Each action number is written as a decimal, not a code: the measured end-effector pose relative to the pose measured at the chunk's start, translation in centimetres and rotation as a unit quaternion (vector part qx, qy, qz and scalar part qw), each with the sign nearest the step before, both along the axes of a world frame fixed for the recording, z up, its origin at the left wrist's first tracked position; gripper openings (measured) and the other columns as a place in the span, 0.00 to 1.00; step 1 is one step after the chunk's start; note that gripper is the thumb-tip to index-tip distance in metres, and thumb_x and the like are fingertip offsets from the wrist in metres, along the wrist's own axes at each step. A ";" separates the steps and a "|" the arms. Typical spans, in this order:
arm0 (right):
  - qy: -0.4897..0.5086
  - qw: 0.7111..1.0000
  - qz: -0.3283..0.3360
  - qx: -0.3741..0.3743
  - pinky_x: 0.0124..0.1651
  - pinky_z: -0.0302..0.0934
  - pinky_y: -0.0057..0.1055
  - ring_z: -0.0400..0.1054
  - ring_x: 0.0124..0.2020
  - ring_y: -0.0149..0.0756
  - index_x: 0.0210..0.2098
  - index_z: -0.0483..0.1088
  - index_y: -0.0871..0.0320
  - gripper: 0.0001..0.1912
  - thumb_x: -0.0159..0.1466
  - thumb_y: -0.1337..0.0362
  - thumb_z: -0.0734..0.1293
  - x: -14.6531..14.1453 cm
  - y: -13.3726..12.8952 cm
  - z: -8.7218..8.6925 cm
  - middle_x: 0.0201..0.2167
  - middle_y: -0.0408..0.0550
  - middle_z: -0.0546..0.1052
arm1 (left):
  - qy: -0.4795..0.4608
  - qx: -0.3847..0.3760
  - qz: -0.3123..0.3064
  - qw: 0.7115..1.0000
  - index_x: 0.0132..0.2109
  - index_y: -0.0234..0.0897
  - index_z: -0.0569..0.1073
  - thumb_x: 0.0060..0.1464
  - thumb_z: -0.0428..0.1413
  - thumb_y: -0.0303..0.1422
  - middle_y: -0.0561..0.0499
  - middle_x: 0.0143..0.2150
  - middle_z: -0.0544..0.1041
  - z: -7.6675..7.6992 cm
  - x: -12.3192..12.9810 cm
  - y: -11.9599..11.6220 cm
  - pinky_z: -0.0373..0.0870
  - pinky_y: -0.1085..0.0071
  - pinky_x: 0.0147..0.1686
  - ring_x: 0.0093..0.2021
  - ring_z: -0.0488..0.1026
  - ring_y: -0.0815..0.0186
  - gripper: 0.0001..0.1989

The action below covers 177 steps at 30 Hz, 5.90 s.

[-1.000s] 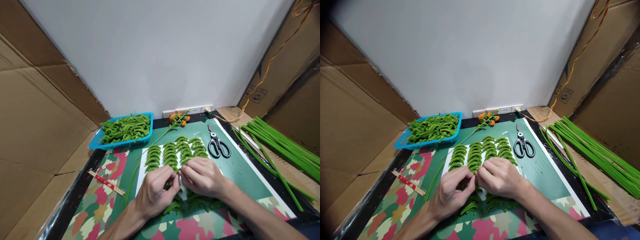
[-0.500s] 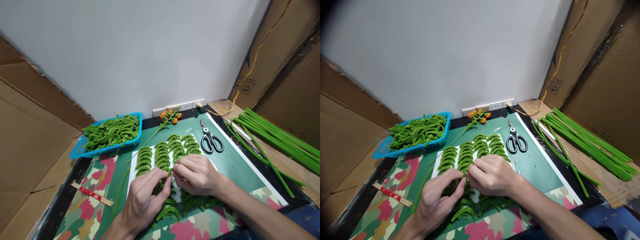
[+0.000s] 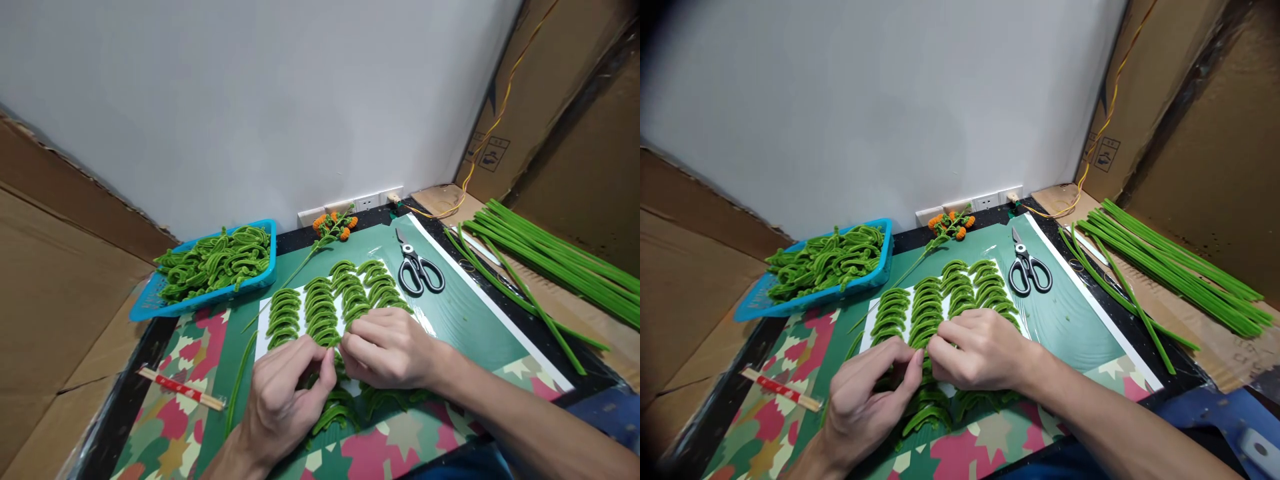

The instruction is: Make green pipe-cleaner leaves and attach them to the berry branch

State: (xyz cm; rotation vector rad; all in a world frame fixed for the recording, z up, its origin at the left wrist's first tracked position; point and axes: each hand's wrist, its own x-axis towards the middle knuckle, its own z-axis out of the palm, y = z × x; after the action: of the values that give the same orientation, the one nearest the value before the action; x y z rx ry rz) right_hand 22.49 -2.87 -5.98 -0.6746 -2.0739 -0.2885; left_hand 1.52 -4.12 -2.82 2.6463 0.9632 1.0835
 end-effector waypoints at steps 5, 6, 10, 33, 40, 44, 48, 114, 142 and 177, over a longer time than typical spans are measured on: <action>-0.005 1.000 -0.002 -0.004 0.28 0.50 0.34 0.55 0.22 0.31 0.25 0.62 0.54 0.17 0.71 0.71 0.63 0.0 -0.1 0.0 0.22 0.38 0.62 | -0.001 -0.019 0.017 1.000 0.34 0.39 0.68 0.64 0.59 0.21 0.59 0.26 0.64 -0.1 0.0 -0.1 0.61 0.74 0.25 0.23 0.62 0.73 0.12; -0.004 1.000 -0.005 -0.009 0.28 0.50 0.34 0.56 0.22 0.31 0.25 0.63 0.54 0.17 0.71 0.72 0.63 0.1 -0.1 0.0 0.21 0.38 0.63 | -0.002 -0.023 0.018 1.000 0.35 0.39 0.69 0.64 0.59 0.21 0.59 0.26 0.65 -0.2 0.0 0.0 0.61 0.74 0.25 0.23 0.63 0.73 0.11; -0.008 0.999 -0.023 -0.034 0.29 0.52 0.35 0.60 0.24 0.32 0.28 0.67 0.56 0.14 0.71 0.70 0.64 0.2 -0.2 0.2 0.22 0.39 0.67 | 0.004 -0.025 0.017 1.000 0.39 0.39 0.71 0.64 0.60 0.21 0.57 0.28 0.69 -0.4 -0.4 0.2 0.64 0.74 0.28 0.25 0.66 0.72 0.08; 0.005 0.997 -0.041 -0.072 0.30 0.55 0.37 0.67 0.26 0.34 0.35 0.73 0.59 0.09 0.73 0.67 0.65 0.3 -0.6 0.8 0.28 0.45 0.78 | 0.001 0.014 0.033 0.999 0.42 0.38 0.73 0.63 0.62 0.22 0.55 0.29 0.75 -0.3 -0.2 0.0 0.66 0.73 0.28 0.26 0.69 0.71 0.07; 0.003 0.996 -0.036 -0.077 0.30 0.53 0.36 0.63 0.24 0.33 0.33 0.72 0.58 0.11 0.73 0.69 0.63 0.5 -0.6 0.8 0.27 0.43 0.76 | 0.002 0.011 0.042 0.999 0.48 0.38 0.74 0.63 0.62 0.24 0.52 0.37 0.80 -0.3 -0.1 0.0 0.70 0.74 0.30 0.27 0.72 0.72 0.09; 0.007 0.996 -0.034 -0.078 0.30 0.54 0.36 0.62 0.24 0.33 0.32 0.72 0.58 0.10 0.71 0.70 0.64 0.5 -0.6 0.7 0.26 0.43 0.76 | -0.007 0.008 0.040 0.999 0.47 0.37 0.74 0.62 0.62 0.22 0.52 0.37 0.80 -0.5 -0.2 0.1 0.71 0.74 0.32 0.30 0.74 0.71 0.09; 0.006 0.996 -0.030 -0.080 0.30 0.53 0.36 0.61 0.24 0.34 0.32 0.71 0.57 0.10 0.70 0.69 0.64 0.7 -0.6 0.6 0.25 0.43 0.74 | -0.009 0.005 0.037 0.999 0.45 0.38 0.74 0.63 0.62 0.22 0.53 0.35 0.79 -0.4 0.0 0.1 0.71 0.74 0.32 0.29 0.74 0.70 0.08; 0.058 0.973 0.083 -0.207 0.39 0.72 0.31 0.80 0.40 0.37 0.52 0.74 0.57 0.10 0.73 0.73 0.67 1.0 -0.4 0.0 0.44 0.51 0.84 | -0.012 0.026 0.018 0.999 0.47 0.36 0.76 0.61 0.63 0.21 0.51 0.37 0.83 -0.5 -0.5 0.4 0.71 0.71 0.32 0.30 0.77 0.68 0.09; -0.119 0.967 -0.084 -0.207 0.44 0.63 0.37 0.72 0.41 0.44 0.37 0.78 0.56 0.08 0.70 0.71 0.67 -0.2 3.5 3.6 0.38 0.52 0.83 | 0.021 0.107 0.088 0.990 0.53 0.36 0.77 0.66 0.60 0.22 0.50 0.42 0.85 -0.9 -1.7 2.1 0.75 0.71 0.38 0.37 0.84 0.65 0.11; -0.024 0.890 -0.078 -0.448 0.44 0.67 0.36 0.78 0.38 0.44 0.42 0.85 0.59 0.15 0.68 0.67 0.65 8.0 12.4 -1.0 0.39 0.54 0.86 | -0.004 0.130 -0.012 0.991 0.51 0.31 0.75 0.60 0.59 0.18 0.55 0.25 0.78 -1.4 -1.3 0.1 0.62 0.66 0.23 0.20 0.72 0.69 0.13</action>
State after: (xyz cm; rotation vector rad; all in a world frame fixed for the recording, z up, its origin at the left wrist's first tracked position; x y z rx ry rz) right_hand 30.50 9.57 -7.00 -1.3852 -2.1482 0.6257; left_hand 0.25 -4.02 -4.17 2.8446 0.8384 1.2946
